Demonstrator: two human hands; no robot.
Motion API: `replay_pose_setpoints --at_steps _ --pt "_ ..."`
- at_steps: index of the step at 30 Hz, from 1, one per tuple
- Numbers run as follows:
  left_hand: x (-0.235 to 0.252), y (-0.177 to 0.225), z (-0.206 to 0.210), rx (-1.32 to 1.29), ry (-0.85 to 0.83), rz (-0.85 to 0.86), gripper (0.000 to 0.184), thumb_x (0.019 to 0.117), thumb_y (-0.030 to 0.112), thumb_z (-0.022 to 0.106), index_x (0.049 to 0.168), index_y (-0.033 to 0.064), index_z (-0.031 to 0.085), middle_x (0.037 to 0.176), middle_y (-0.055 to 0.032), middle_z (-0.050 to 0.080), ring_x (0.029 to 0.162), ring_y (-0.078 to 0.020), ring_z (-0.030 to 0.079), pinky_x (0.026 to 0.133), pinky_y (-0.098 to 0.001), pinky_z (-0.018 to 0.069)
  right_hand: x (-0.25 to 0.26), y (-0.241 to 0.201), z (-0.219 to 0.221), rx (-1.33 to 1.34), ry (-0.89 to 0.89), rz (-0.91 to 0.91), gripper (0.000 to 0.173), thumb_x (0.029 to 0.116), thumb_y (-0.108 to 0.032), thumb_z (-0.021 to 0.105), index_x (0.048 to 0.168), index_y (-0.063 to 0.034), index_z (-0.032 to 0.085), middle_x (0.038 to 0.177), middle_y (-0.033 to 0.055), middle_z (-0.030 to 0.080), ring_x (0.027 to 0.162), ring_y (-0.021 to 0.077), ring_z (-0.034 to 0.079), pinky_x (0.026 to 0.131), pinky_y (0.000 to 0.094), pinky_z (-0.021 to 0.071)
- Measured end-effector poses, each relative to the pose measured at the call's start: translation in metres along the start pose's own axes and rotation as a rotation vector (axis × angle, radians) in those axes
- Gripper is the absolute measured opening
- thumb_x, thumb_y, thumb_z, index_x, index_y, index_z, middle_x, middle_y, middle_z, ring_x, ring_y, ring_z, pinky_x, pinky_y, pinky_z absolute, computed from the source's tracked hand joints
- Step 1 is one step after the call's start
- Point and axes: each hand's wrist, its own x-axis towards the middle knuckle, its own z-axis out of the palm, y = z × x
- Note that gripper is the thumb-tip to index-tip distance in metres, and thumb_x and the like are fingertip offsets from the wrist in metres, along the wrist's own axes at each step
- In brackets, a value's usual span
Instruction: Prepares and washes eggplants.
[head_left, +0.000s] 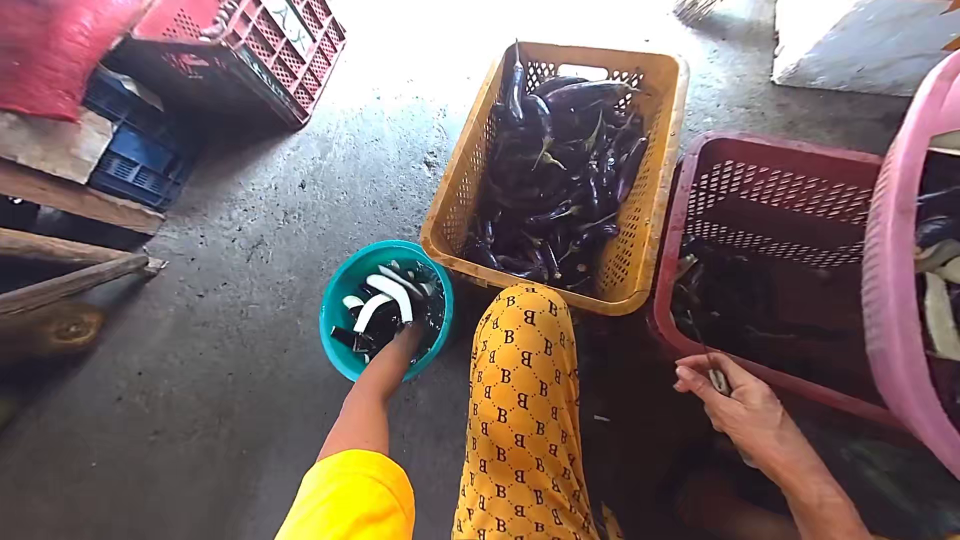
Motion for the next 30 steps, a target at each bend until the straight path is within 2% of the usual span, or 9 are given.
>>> replay_pose_setpoints --at_steps 6,9,12,14,19,22,25,28,30 --pt "-0.02 0.042 -0.064 0.071 -0.019 0.478 0.036 0.0995 0.012 0.062 0.126 -0.0121 0.061 0.126 -0.0343 0.062 0.123 -0.0495 0.057 0.106 -0.065 0.0403 -0.001 -0.004 0.0 0.003 -0.035 -0.003 0.02 0.102 -0.019 0.061 0.116 -0.004 0.062 0.081 -0.0019 0.066 0.055 -0.0017 0.049 0.051 0.0168 0.0394" --pt "-0.043 0.029 -0.096 -0.172 0.159 0.328 0.04 0.1081 0.029 0.05 0.12 -0.005 0.068 0.116 -0.0277 0.068 0.114 -0.0436 0.064 0.102 -0.0638 0.0452 -0.002 -0.004 0.001 -0.003 -0.047 -0.005 0.02 0.1019 -0.02 0.061 0.115 -0.0052 0.063 0.08 -0.0028 0.066 0.054 -0.0026 0.049 0.05 0.016 0.0388" --pt "-0.033 -0.013 -0.106 -0.181 0.554 0.063 0.049 0.1102 0.035 0.042 0.121 -0.006 0.067 0.122 -0.0326 0.065 0.117 -0.0517 0.061 0.097 -0.0711 0.044 -0.002 -0.003 0.001 -0.001 -0.052 -0.016 0.02 0.1018 -0.02 0.06 0.115 -0.0049 0.063 0.08 -0.0028 0.066 0.053 -0.0025 0.048 0.049 0.0162 0.0382" --pt "-0.004 -0.047 -0.101 -0.158 0.619 0.005 0.049 0.111 0.031 0.04 0.129 -0.0112 0.058 0.131 -0.0354 0.058 0.123 -0.0517 0.057 0.102 -0.0658 0.0436 -0.001 -0.002 0.002 -0.008 -0.054 -0.014 0.02 0.102 -0.02 0.06 0.115 -0.0041 0.063 0.08 -0.0021 0.066 0.053 -0.0014 0.048 0.049 0.0174 0.039" --pt "0.045 -0.083 -0.083 -0.267 0.372 0.05 0.069 0.1135 0.042 0.02 0.136 -0.0142 0.053 0.137 -0.0381 0.054 0.133 -0.0512 0.051 0.111 -0.0638 0.0356 0.002 0.003 0.005 -0.023 -0.059 0.02 0.022 0.1021 -0.019 0.06 0.116 -0.0032 0.062 0.08 -0.0012 0.066 0.053 -0.0006 0.047 0.049 0.0184 0.0384" --pt "0.056 -0.095 -0.062 -0.652 0.229 0.127 0.068 0.1126 0.046 0.015 0.153 -0.0029 0.039 0.155 -0.026 0.043 0.145 -0.0329 0.042 0.12 -0.0485 0.0331 0.005 0.005 0.007 -0.027 -0.067 0.051 0.02 0.1015 -0.018 0.061 0.115 -0.0036 0.063 0.079 -0.002 0.066 0.052 -0.0012 0.047 0.048 0.0178 0.0382" --pt "0.017 -0.065 -0.064 -0.824 0.22 -0.004 0.046 0.1147 0.021 0.025 0.15 -0.0043 0.039 0.153 -0.0203 0.046 0.138 -0.0196 0.048 0.114 -0.0318 0.0379 0.007 0.002 0.007 -0.016 -0.068 0.066 0.019 0.1021 -0.018 0.059 0.114 -0.0033 0.063 0.079 -0.003 0.066 0.051 -0.0021 0.046 0.048 0.0169 0.0378" --pt "0.008 -0.052 -0.064 -0.752 0.191 -0.103 0.043 0.1124 0.007 0.03 0.151 -0.0106 0.033 0.157 -0.0253 0.039 0.145 -0.0231 0.041 0.118 -0.0322 0.03 0.005 0.0 0.006 0.003 -0.063 0.073 0.018 0.1024 -0.017 0.059 0.114 -0.0036 0.062 0.078 -0.0042 0.065 0.05 -0.004 0.046 0.047 0.0145 0.0373" --pt "0.02 -0.065 -0.048 -1.008 0.328 0.001 0.038 0.1112 0.004 0.03 0.144 -0.0116 0.039 0.143 -0.0239 0.048 0.125 -0.0184 0.05 0.107 -0.0271 0.0391 0.005 0.0 0.006 0.026 -0.064 0.07 0.017 0.1022 -0.016 0.059 0.114 -0.0036 0.062 0.078 -0.0043 0.065 0.049 -0.004 0.045 0.046 0.0143 0.0367"
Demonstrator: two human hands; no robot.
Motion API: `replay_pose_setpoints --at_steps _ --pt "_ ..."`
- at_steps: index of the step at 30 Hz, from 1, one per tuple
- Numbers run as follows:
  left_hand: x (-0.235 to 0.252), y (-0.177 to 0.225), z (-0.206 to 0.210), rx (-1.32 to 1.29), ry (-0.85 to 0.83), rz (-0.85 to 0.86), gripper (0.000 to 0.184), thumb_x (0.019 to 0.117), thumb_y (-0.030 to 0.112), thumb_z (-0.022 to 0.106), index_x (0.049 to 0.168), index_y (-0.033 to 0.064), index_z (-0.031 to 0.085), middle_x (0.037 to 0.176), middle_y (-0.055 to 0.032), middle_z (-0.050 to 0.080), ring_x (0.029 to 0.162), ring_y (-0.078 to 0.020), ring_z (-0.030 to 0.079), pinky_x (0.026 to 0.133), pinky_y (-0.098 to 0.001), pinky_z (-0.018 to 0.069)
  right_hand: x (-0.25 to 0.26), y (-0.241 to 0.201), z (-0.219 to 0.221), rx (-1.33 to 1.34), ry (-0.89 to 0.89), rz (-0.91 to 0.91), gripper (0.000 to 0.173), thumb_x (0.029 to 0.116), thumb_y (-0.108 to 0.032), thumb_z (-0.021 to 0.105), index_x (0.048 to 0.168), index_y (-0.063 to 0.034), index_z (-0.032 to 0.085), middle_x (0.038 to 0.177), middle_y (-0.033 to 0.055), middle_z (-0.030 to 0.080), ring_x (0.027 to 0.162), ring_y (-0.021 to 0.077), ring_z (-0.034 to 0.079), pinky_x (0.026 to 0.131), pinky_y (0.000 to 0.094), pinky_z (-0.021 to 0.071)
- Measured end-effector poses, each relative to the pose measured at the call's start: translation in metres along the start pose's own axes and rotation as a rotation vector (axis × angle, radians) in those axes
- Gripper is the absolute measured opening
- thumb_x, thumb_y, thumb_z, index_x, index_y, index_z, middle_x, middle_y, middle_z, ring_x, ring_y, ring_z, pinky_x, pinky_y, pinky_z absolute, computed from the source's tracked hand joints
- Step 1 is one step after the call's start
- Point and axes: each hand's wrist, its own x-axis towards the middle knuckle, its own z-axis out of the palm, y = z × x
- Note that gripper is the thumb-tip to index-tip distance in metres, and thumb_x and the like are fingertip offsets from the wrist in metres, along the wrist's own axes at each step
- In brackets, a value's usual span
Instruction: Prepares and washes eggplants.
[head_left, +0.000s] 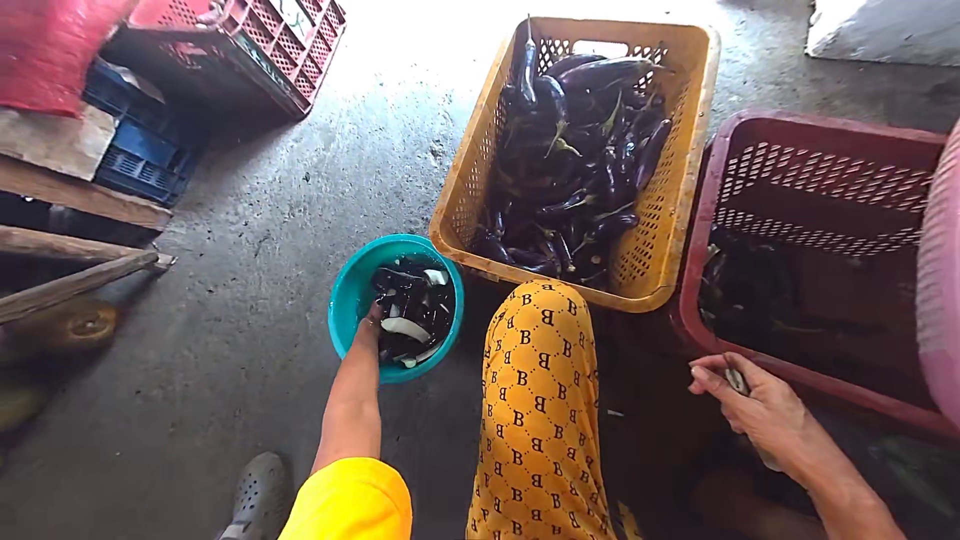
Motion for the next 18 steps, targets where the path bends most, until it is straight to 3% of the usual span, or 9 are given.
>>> replay_pose_setpoints --at_steps 2,3,4,5,7,9,12,15,18 --pt "0.007 -0.014 -0.01 -0.253 -0.073 0.082 0.04 0.1135 0.013 0.024 0.144 -0.0067 0.042 0.134 -0.0184 0.056 0.115 -0.0144 0.056 0.1 -0.0274 0.0462 0.0 -0.001 -0.002 0.019 0.005 -0.014 0.017 0.102 -0.016 0.059 0.113 -0.0044 0.062 0.077 -0.0049 0.066 0.048 -0.0038 0.045 0.045 0.0141 0.0365" --pt "0.012 -0.014 -0.015 -0.345 -0.145 0.071 0.044 0.114 0.024 0.018 0.138 0.0015 0.047 0.117 -0.0096 0.062 0.101 -0.0103 0.06 0.088 -0.0276 0.0523 -0.001 -0.002 -0.004 0.025 0.007 -0.018 0.017 0.1021 -0.017 0.058 0.114 -0.0052 0.062 0.078 -0.0054 0.066 0.048 -0.0037 0.045 0.044 0.0141 0.0367" --pt "0.014 -0.009 -0.02 -0.402 -0.232 0.019 0.056 0.1124 0.041 0.011 0.135 0.0078 0.05 0.109 -0.0069 0.065 0.094 -0.0129 0.063 0.081 -0.0333 0.0553 -0.003 -0.003 -0.005 0.032 0.007 -0.02 0.017 0.1023 -0.017 0.058 0.114 -0.0058 0.062 0.078 -0.0057 0.066 0.048 -0.0036 0.045 0.045 0.0144 0.0368" --pt "0.013 0.002 -0.024 -0.409 -0.3 -0.031 0.073 0.1069 0.059 0.005 0.133 0.0117 0.053 0.105 -0.0075 0.069 0.092 -0.0177 0.067 0.077 -0.04 0.0579 -0.004 -0.005 -0.006 0.042 0.008 -0.027 0.017 0.1024 -0.018 0.058 0.114 -0.0062 0.062 0.079 -0.0057 0.066 0.049 -0.0032 0.046 0.045 0.0145 0.037" --pt "0.006 0.027 -0.033 -0.333 -0.368 -0.058 0.084 0.1009 0.071 0.003 0.135 0.0133 0.054 0.107 -0.0094 0.07 0.096 -0.0219 0.068 0.081 -0.0454 0.0579 -0.006 -0.008 -0.006 0.059 0.004 -0.048 0.017 0.1024 -0.018 0.058 0.114 -0.0063 0.061 0.079 -0.0062 0.065 0.049 -0.0038 0.045 0.045 0.014 0.0368" --pt "0.0 0.046 -0.039 -0.177 -0.382 -0.037 0.079 0.103 0.069 0.007 0.13 0.0135 0.057 0.103 -0.0081 0.07 0.093 -0.0204 0.069 0.079 -0.0424 0.0581 -0.007 -0.009 -0.005 0.069 -0.013 -0.07 0.019 0.1021 -0.019 0.058 0.115 -0.0057 0.062 0.079 -0.0056 0.065 0.05 -0.0035 0.045 0.046 0.0149 0.0367" --pt "-0.02 0.072 -0.039 0.104 -0.416 0.015 0.071 0.1077 0.061 0.013 0.133 0.0095 0.056 0.106 -0.0089 0.067 0.092 -0.0178 0.065 0.081 -0.0381 0.0554 -0.008 -0.011 -0.005 0.056 -0.029 -0.087 0.021 0.1024 -0.02 0.058 0.116 -0.0053 0.062 0.079 -0.0051 0.064 0.051 -0.0031 0.045 0.047 0.0158 0.0368" --pt "-0.051 0.094 -0.021 0.258 -0.359 0.014 0.076 0.109 0.058 0.014 0.14 -0.0005 0.052 0.123 -0.0236 0.063 0.105 -0.0304 0.064 0.092 -0.0483 0.0525 -0.01 -0.012 -0.006 0.048 -0.025 -0.096 0.02 0.1025 -0.02 0.059 0.115 -0.0051 0.062 0.079 -0.0042 0.065 0.05 -0.0027 0.045 0.047 0.0161 0.0371" --pt "-0.078 0.104 0.0 0.315 -0.366 0.08 0.059 0.1126 0.043 0.029 0.151 -0.0001 0.042 0.137 -0.0297 0.056 0.115 -0.0384 0.062 0.098 -0.0524 0.0503 -0.012 -0.014 -0.006 0.026 -0.026 -0.095 0.02 0.1029 -0.02 0.059 0.116 -0.0048 0.062 0.08 -0.0033 0.065 0.05 -0.0023 0.044 0.047 0.0169 0.0369"
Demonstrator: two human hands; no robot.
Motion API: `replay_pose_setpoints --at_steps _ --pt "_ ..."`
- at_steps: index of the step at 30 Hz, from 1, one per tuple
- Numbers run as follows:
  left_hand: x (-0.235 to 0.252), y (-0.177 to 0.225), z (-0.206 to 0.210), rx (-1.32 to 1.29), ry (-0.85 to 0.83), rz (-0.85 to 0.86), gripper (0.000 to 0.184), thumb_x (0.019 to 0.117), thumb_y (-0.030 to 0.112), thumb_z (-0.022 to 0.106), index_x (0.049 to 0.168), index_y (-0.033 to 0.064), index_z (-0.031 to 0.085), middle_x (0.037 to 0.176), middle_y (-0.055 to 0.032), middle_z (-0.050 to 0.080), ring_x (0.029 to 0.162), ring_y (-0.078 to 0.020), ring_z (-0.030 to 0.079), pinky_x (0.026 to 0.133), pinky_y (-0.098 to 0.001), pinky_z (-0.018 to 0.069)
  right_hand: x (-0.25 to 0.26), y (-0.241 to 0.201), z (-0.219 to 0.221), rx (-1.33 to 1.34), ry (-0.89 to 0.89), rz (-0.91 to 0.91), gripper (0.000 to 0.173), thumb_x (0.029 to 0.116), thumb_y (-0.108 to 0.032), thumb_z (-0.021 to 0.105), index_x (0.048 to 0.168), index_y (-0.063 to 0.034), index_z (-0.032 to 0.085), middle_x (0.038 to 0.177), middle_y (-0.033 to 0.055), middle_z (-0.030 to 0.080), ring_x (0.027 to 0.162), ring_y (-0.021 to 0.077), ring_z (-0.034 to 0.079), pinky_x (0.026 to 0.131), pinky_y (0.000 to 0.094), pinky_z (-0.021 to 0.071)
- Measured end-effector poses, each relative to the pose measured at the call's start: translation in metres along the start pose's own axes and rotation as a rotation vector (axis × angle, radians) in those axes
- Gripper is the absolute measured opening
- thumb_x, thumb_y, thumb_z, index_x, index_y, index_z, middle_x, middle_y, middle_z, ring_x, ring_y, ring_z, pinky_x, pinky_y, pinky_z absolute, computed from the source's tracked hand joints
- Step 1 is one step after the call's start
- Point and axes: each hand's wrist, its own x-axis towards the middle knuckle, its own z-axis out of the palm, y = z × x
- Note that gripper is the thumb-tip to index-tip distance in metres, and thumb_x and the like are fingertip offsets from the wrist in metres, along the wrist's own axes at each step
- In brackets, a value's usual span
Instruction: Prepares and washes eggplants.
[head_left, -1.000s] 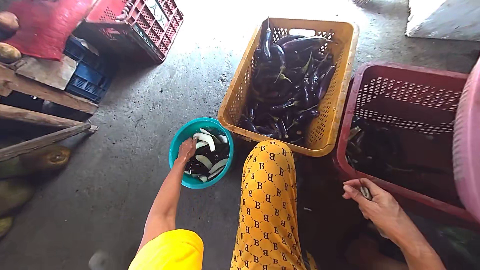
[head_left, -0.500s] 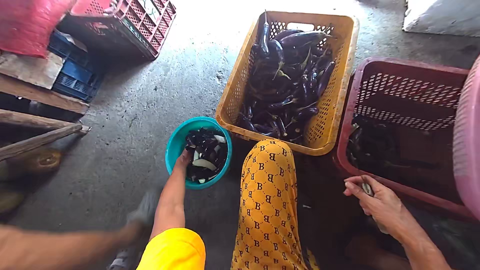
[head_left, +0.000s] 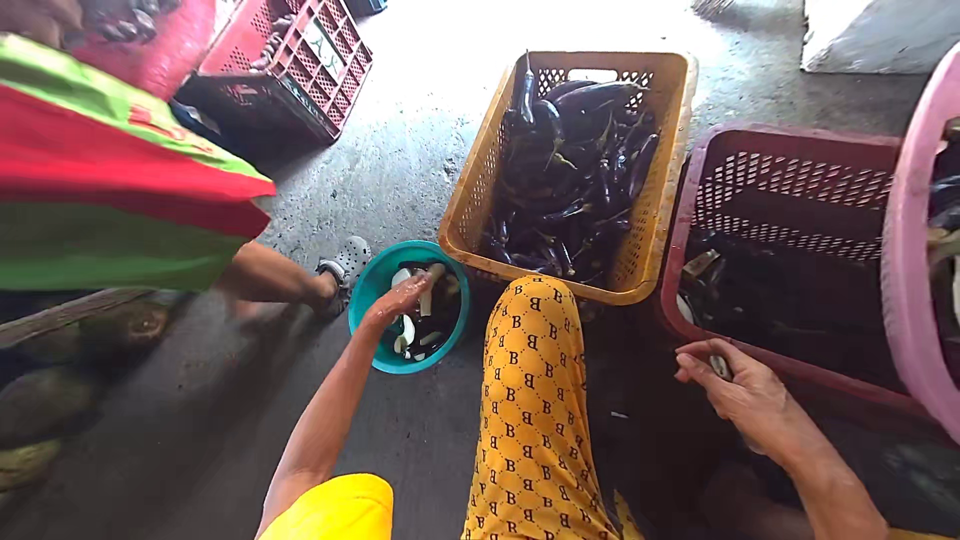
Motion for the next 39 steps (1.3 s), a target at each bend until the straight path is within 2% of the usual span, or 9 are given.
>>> replay_pose_setpoints --at_steps 3,6,10,15,18,23,28,33,39 --pt "0.004 -0.002 0.018 0.232 0.183 0.167 0.046 0.1114 0.03 0.043 0.143 -0.001 0.054 0.122 -0.0238 0.068 0.107 -0.0327 0.069 0.096 -0.0477 0.0544 -0.001 0.0 -0.001 -0.004 0.003 -0.001 0.02 0.1033 -0.019 0.059 0.117 -0.0044 0.061 0.08 -0.0032 0.065 0.052 -0.0024 0.046 0.048 0.0168 0.0379" --pt "0.042 -0.043 0.036 0.603 0.437 0.526 0.057 0.105 0.036 0.052 0.144 -0.0047 0.051 0.148 -0.0297 0.049 0.14 -0.0447 0.046 0.117 -0.0587 0.0348 0.0 0.001 0.0 -0.007 0.004 0.004 0.019 0.1034 -0.018 0.059 0.117 -0.0045 0.062 0.08 -0.0026 0.065 0.053 -0.0019 0.047 0.049 0.0172 0.0388" --pt "0.078 -0.087 0.072 0.845 0.475 0.814 0.064 0.1081 0.04 0.03 0.144 -0.0095 0.051 0.157 -0.0332 0.036 0.148 -0.0507 0.031 0.118 -0.0692 0.0224 0.002 0.003 0.001 -0.013 0.013 0.005 0.019 0.1027 -0.019 0.059 0.115 -0.0046 0.062 0.08 -0.0034 0.065 0.052 -0.0023 0.047 0.049 0.0169 0.0386" --pt "0.082 -0.089 0.086 1.009 0.328 0.689 0.05 0.1036 0.008 0.037 0.147 -0.0158 0.041 0.159 -0.0353 0.031 0.149 -0.0523 0.028 0.12 -0.0652 0.0211 0.006 0.009 0.004 -0.028 0.01 0.01 0.019 0.1028 -0.018 0.059 0.115 -0.0031 0.062 0.08 -0.0028 0.065 0.052 -0.0024 0.046 0.049 0.0166 0.0376" --pt "0.074 -0.102 0.084 0.874 0.167 0.422 0.056 0.1047 0.012 0.045 0.154 -0.0118 0.032 0.16 -0.032 0.031 0.151 -0.0438 0.028 0.124 -0.0518 0.021 0.007 0.011 0.003 -0.044 0.019 0.016 0.019 0.1016 -0.018 0.061 0.114 -0.0039 0.063 0.08 -0.0031 0.065 0.053 -0.0022 0.048 0.049 0.0165 0.0391" --pt "0.049 -0.098 0.072 0.699 -0.054 -0.115 0.044 0.1072 0.018 0.052 0.142 -0.009 0.049 0.145 -0.028 0.053 0.138 -0.0407 0.049 0.117 -0.0524 0.0361 0.009 0.015 0.001 -0.081 0.017 0.039 0.02 0.1018 -0.019 0.061 0.114 -0.0041 0.063 0.082 -0.0019 0.065 0.056 -0.0008 0.05 0.052 0.0178 0.0408" --pt "0.041 -0.054 0.068 0.764 -0.103 -0.122 0.05 0.1074 0.011 0.049 0.152 -0.0072 0.038 0.157 -0.0283 0.04 0.148 -0.0428 0.036 0.122 -0.0542 0.0276 0.008 0.013 -0.003 -0.061 0.028 0.043 0.022 0.1022 -0.02 0.061 0.116 -0.0033 0.062 0.083 -0.0008 0.066 0.058 0.0002 0.051 0.053 0.0188 0.0414" --pt "0.058 -0.018 0.05 0.841 -0.311 0.215 0.034 0.0982 0.01 0.064 0.124 -0.0128 0.061 0.125 -0.035 0.062 0.121 -0.051 0.057 0.105 -0.0667 0.0404 0.01 0.011 0.002 -0.071 -0.001 0.037 0.02 0.102 -0.019 0.062 0.115 -0.003 0.063 0.082 -0.0009 0.065 0.056 0.0002 0.05 0.053 0.0189 0.041" --pt "0.033 -0.015 -0.006 0.547 0.468 0.021 0.053 0.1105 0.039 0.039 0.121 -0.0039 0.068 0.119 -0.0322 0.066 0.116 -0.0514 0.062 0.096 -0.0718 0.0439 0.012 0.015 0.007 -0.099 -0.051 0.051 0.021 0.102 -0.02 0.062 0.115 -0.004 0.063 0.082 0.0 0.066 0.056 0.0013 0.05 0.053 0.0204 0.0415"
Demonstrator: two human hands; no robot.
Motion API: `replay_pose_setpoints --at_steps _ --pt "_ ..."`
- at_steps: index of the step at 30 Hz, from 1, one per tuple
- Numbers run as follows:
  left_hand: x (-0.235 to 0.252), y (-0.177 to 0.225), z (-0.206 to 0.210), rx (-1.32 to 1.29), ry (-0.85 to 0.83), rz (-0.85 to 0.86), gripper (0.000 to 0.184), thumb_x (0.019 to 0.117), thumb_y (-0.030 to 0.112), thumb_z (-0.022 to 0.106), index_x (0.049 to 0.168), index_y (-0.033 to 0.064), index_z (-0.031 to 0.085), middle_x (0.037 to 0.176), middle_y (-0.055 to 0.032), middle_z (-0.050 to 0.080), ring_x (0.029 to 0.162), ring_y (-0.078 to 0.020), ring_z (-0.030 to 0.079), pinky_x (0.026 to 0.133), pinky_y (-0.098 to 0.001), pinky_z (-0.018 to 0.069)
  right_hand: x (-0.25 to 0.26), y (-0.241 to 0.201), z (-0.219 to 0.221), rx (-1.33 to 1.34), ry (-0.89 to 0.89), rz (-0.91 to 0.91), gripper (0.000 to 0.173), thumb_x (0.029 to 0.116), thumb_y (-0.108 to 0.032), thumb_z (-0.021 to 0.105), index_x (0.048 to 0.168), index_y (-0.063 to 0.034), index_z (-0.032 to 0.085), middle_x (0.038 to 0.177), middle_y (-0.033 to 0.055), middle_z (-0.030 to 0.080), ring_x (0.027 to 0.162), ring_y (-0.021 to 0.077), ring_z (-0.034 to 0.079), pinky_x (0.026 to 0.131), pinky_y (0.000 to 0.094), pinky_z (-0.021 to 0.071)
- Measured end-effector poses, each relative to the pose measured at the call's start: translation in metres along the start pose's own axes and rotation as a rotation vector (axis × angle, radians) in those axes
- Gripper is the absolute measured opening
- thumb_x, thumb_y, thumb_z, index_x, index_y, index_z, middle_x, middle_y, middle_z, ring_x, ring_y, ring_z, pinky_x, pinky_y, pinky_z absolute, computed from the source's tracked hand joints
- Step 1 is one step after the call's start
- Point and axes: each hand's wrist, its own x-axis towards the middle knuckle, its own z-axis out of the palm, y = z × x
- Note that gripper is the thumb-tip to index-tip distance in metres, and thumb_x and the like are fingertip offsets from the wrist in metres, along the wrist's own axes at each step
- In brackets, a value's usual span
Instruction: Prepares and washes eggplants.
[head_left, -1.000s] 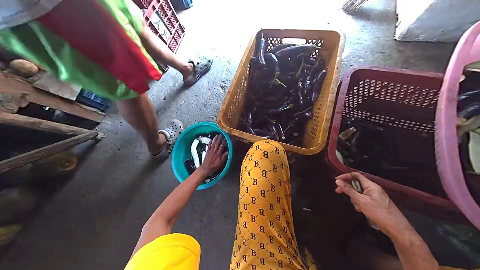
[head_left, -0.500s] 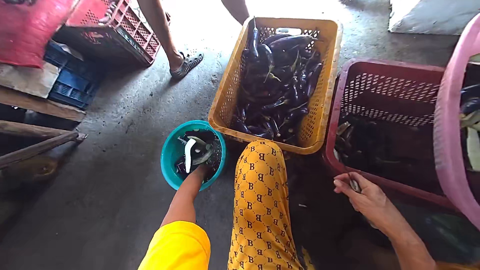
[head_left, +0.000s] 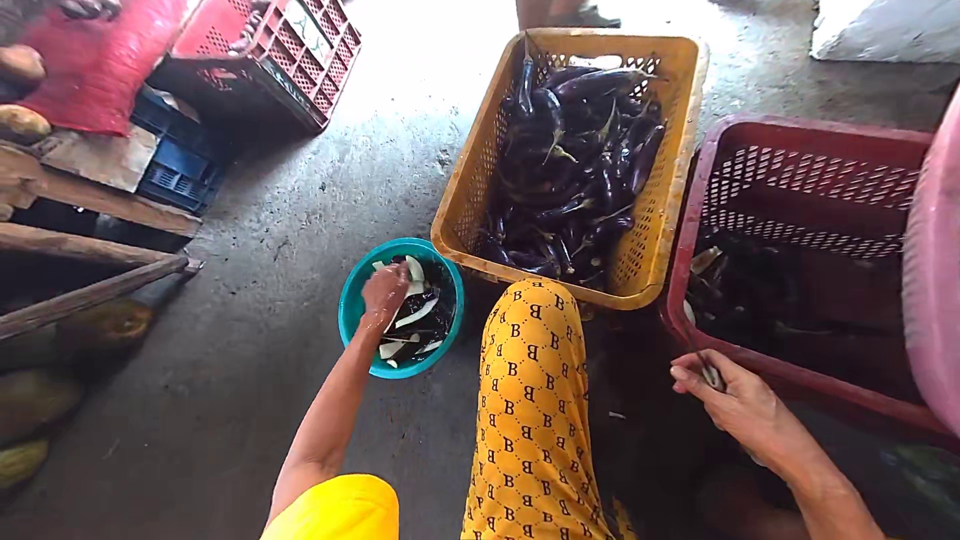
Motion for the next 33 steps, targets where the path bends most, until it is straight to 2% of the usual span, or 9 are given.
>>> replay_pose_setpoints --at_steps 4,8,12,15,19,23,25,29,33 --pt "0.031 -0.045 0.02 0.052 0.017 -0.293 0.059 0.1127 0.033 0.022 0.136 -0.011 0.054 0.137 -0.0346 0.057 0.13 -0.0471 0.055 0.107 -0.0615 0.042 0.001 0.004 -0.001 0.005 0.01 0.024 0.021 0.1019 -0.02 0.062 0.115 -0.0046 0.062 0.082 -0.0012 0.065 0.054 0.0004 0.049 0.051 0.0194 0.04" --pt "0.054 -0.072 0.055 -0.068 -0.029 -0.171 0.047 0.1118 0.02 0.031 0.127 -0.015 0.059 0.132 -0.0369 0.058 0.13 -0.0493 0.054 0.11 -0.0603 0.0394 0.003 0.004 0.001 0.017 0.011 0.034 0.019 0.1015 -0.018 0.062 0.115 -0.0042 0.062 0.08 -0.0016 0.065 0.053 -0.0004 0.048 0.049 0.0177 0.039" --pt "0.055 -0.074 0.068 -0.252 -0.198 -0.046 0.045 0.1131 0.016 0.033 0.146 -0.0131 0.043 0.151 -0.0331 0.044 0.145 -0.0413 0.04 0.121 -0.0493 0.0286 0.001 0.001 0.0 0.032 0.014 0.05 0.018 0.1016 -0.017 0.061 0.114 -0.0042 0.063 0.08 -0.0031 0.066 0.052 -0.0027 0.047 0.049 0.0156 0.0385" --pt "0.047 -0.071 0.074 -0.461 -0.143 -0.105 0.051 0.1146 0.025 0.024 0.153 -0.0056 0.037 0.158 -0.0241 0.04 0.149 -0.0285 0.038 0.123 -0.0401 0.0291 0.001 0.001 0.0 0.062 0.019 0.062 0.016 0.1013 -0.016 0.061 0.113 -0.005 0.063 0.079 -0.0042 0.066 0.051 -0.0033 0.047 0.048 0.0146 0.0383" --pt "0.061 -0.072 0.076 -0.682 -0.064 -0.071 0.048 0.1142 0.021 0.024 0.151 -0.0064 0.038 0.155 -0.0235 0.043 0.144 -0.0258 0.042 0.119 -0.0387 0.034 0.001 0.002 0.001 0.067 0.021 0.047 0.018 0.1012 -0.016 0.06 0.114 -0.0034 0.063 0.08 -0.0034 0.066 0.051 -0.0031 0.047 0.047 0.0152 0.0378" --pt "0.073 -0.074 0.066 -1.284 -0.093 -0.131 0.045 0.1123 0.035 0.021 0.129 0.0095 0.054 0.111 -0.0056 0.064 0.097 -0.0144 0.061 0.084 -0.0358 0.0524 0.001 0.002 0.002 0.077 0.014 0.034 0.017 0.1016 -0.015 0.06 0.114 -0.0035 0.063 0.079 -0.0035 0.066 0.05 -0.0027 0.046 0.047 0.0153 0.038" --pt "0.067 -0.067 0.045 -1.377 -0.224 -0.129 0.047 0.1082 0.043 0.021 0.12 0.015 0.056 0.1 -0.0025 0.066 0.089 -0.0148 0.064 0.079 -0.0376 0.0546 0.001 -0.001 0.001 0.082 0.011 0.028 0.016 0.1018 -0.015 0.06 0.113 -0.0038 0.063 0.079 -0.0037 0.066 0.05 -0.0028 0.047 0.047 0.0149 0.0382" --pt "0.06 -0.062 0.016 -1.081 -0.413 0.141 0.058 0.106 0.035 0.016 0.127 0.0097 0.063 0.103 -0.003 0.072 0.087 -0.0115 0.067 0.078 -0.0316 0.0555 -0.002 -0.005 0.002 0.088 -0.009 0.024 0.016 0.1027 -0.015 0.059 0.114 -0.0037 0.063 0.079 -0.0034 0.065 0.05 -0.0026 0.046 0.047 0.0149 0.0378" --pt "0.034 -0.052 -0.002 -0.54 -0.455 0.437 0.043 0.1037 0.024 0.038 0.131 0.0026 0.063 0.135 -0.0128 0.063 0.121 -0.023 0.059 0.104 -0.0454 0.046 -0.004 -0.007 0.002 0.077 -0.014 0.013 0.017 0.103 -0.016 0.06 0.115 -0.0038 0.063 0.08 -0.0027 0.065 0.051 -0.0024 0.046 0.048 0.0153 0.0378"
